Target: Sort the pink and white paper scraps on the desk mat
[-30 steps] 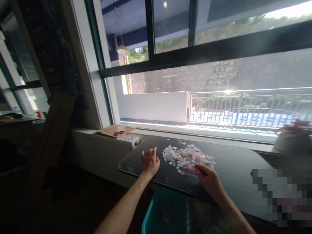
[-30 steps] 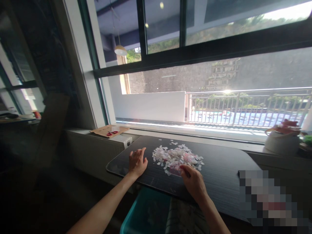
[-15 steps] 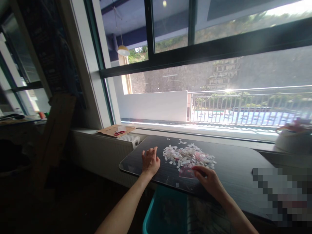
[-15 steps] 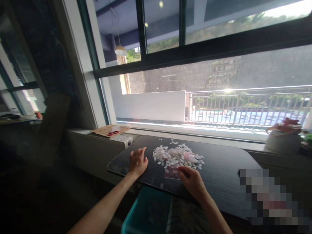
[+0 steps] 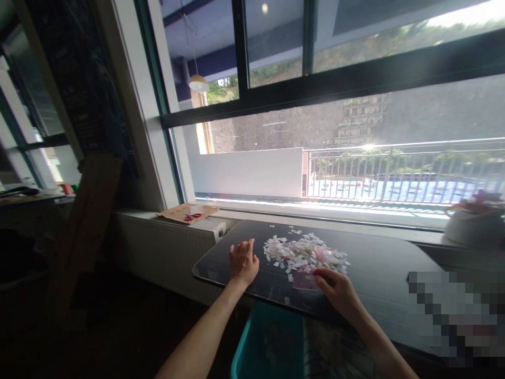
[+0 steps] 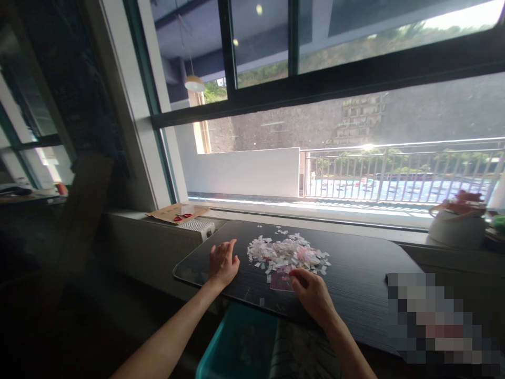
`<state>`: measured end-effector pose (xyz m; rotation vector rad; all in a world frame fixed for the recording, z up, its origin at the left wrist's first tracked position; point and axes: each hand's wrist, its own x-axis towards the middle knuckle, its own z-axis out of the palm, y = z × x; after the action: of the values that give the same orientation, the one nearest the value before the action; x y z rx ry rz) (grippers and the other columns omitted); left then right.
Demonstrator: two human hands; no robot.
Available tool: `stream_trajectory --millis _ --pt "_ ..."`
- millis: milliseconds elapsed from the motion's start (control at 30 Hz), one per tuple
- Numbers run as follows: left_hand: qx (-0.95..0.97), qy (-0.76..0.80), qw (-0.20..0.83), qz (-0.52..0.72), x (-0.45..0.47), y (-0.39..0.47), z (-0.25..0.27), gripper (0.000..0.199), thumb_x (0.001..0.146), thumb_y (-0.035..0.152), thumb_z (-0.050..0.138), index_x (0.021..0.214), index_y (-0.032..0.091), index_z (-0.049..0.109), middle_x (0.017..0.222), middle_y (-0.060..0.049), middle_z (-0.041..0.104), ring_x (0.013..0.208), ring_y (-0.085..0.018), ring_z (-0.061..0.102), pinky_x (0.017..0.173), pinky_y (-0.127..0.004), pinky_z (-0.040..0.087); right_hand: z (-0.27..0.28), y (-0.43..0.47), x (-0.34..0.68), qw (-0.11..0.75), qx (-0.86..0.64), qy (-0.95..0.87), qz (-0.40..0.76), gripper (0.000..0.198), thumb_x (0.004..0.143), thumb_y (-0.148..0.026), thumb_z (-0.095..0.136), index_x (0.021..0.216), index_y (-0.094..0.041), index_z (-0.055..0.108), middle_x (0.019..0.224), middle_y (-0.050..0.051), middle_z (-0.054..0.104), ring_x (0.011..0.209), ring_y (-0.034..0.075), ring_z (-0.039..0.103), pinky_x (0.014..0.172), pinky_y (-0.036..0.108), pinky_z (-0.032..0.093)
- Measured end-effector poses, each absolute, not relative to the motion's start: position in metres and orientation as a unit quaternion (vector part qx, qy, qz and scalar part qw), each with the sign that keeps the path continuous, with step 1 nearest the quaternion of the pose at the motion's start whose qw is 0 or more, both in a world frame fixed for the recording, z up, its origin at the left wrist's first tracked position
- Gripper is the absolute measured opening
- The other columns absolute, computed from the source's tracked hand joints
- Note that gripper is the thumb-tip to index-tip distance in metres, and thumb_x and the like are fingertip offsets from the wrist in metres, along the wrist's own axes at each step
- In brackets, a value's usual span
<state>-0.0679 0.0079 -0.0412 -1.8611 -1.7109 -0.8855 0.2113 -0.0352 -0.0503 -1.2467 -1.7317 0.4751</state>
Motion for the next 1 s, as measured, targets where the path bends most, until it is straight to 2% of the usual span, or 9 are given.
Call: stream_trajectory --millis 167,467,667,867,1000 --pt "-0.675 -0.626 0.221 -0.320 -0.068 0.008 -0.041 0.049 0.076 0.013 0.046 0.124 0.019 0.046 0.111 -0.011 0.060 0.108 -0.026 0.051 0.103 -0.052 0.023 -0.048 -0.038 0.209 0.474 -0.478 -0.701 0.234 0.028 0.075 -0.036 0.055 0.086 -0.017 0.074 0.068 0.004 0.071 0.062 0.018 0.064 0.058 0.026 0.050" --pt "-0.673 -0.630 0.221 -0.317 -0.068 0.007 -0.040 0.048 0.075 0.013 0.046 0.123 0.019 0.046 0.110 -0.010 0.059 0.108 -0.026 0.051 0.103 -0.051 0.023 -0.038 -0.049 0.205 0.400 -0.398 -0.755 0.335 0.025 0.076 -0.032 0.057 0.082 -0.015 0.073 0.066 0.002 0.068 0.059 0.015 0.058 0.053 0.022 0.044" --pt "-0.675 -0.629 0.223 -0.316 -0.068 0.007 -0.040 0.048 0.075 0.013 0.047 0.122 0.018 0.046 0.109 -0.010 0.059 0.108 -0.026 0.051 0.103 -0.051 0.023 -0.035 -0.049 0.206 0.421 -0.429 -0.730 0.325 0.025 0.077 -0.030 0.055 0.084 -0.014 0.073 0.066 0.003 0.068 0.062 0.016 0.059 0.057 0.023 0.045" --pt "-0.675 -0.627 0.231 -0.315 -0.069 0.008 -0.042 0.047 0.076 0.013 0.047 0.122 0.017 0.045 0.110 -0.010 0.059 0.108 -0.026 0.051 0.103 -0.052 0.023 -0.034 -0.051 0.205 0.372 -0.399 -0.753 0.368 0.023 0.076 -0.030 0.057 0.081 -0.014 0.073 0.065 0.002 0.069 0.059 0.015 0.059 0.053 0.022 0.044" --pt "-0.671 -0.632 0.232 -0.312 -0.068 0.007 -0.042 0.047 0.075 0.013 0.047 0.122 0.018 0.046 0.109 -0.009 0.060 0.106 -0.026 0.052 0.103 -0.051 0.024 -0.046 -0.041 0.208 0.442 -0.447 -0.697 0.346 0.032 0.076 -0.038 0.056 0.089 -0.014 0.072 0.072 0.005 0.072 0.065 0.019 0.064 0.059 0.026 0.048"
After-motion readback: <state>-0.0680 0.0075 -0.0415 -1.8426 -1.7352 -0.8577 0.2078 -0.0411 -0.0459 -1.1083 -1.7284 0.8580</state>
